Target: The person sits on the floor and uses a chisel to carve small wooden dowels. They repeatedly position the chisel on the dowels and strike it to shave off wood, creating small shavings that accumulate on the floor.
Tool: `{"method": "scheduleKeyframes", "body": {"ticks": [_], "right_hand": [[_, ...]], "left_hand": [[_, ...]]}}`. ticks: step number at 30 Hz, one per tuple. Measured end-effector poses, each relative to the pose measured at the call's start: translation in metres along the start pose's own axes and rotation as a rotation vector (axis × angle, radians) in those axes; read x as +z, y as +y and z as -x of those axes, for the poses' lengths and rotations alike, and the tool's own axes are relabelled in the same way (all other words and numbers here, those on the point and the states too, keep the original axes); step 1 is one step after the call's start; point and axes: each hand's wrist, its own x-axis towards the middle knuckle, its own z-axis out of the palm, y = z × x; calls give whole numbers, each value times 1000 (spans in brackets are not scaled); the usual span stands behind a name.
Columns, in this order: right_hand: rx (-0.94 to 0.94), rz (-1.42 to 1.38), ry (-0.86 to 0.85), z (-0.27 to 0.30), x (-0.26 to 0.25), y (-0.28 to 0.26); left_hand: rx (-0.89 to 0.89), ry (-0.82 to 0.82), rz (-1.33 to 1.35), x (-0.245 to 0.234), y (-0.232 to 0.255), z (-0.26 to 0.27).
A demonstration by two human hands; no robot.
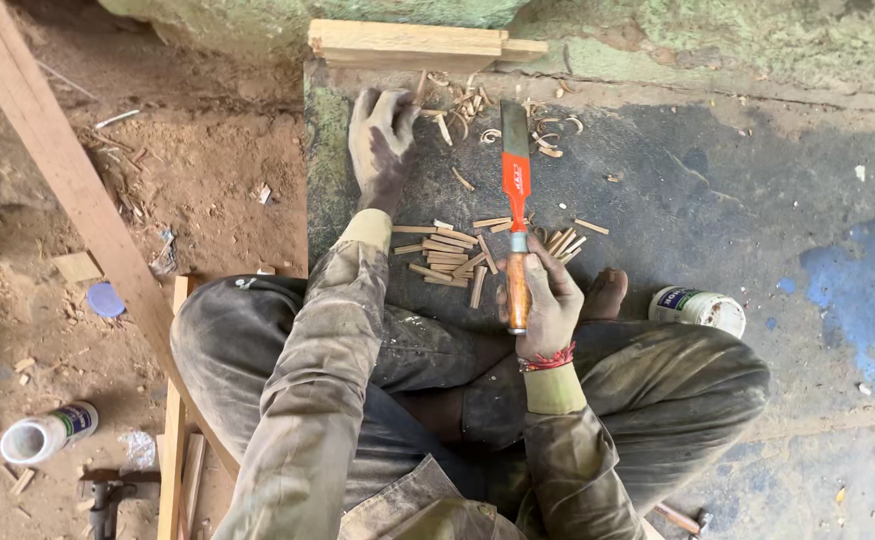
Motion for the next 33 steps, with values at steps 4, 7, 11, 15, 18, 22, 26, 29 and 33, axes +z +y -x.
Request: {"method": "scheduleKeyframes", "body": {"ticks": [4, 7, 11, 15, 18, 22, 26, 29, 33], "right_hand": [[-27, -47, 6, -2, 0, 13], [1, -19, -1, -6, 1, 18], [1, -28, -32, -8, 4, 26], [-1, -74, -83, -8, 7, 29], [-5, -51, -96, -7, 7, 30], [5, -36, -54, -8, 9, 31], [13, -71, -16, -8, 9, 26], [14, -127, 21, -3, 7, 9], [-50, -230, -10, 4, -13, -29]], "left_hand": [[-34, 31, 52, -2, 2, 1], [343, 156, 57, -4, -5, 3], [43, 35, 26, 1, -2, 1], [77, 15, -59, 1, 6, -1], [129, 25, -68, 2, 2, 0], [167, 82, -68, 12, -13, -2], [-93, 70, 221, 10, -20, 2], [-216, -37, 704, 4, -9, -3], [-247, -359, 1028, -17, 27, 1]]}}
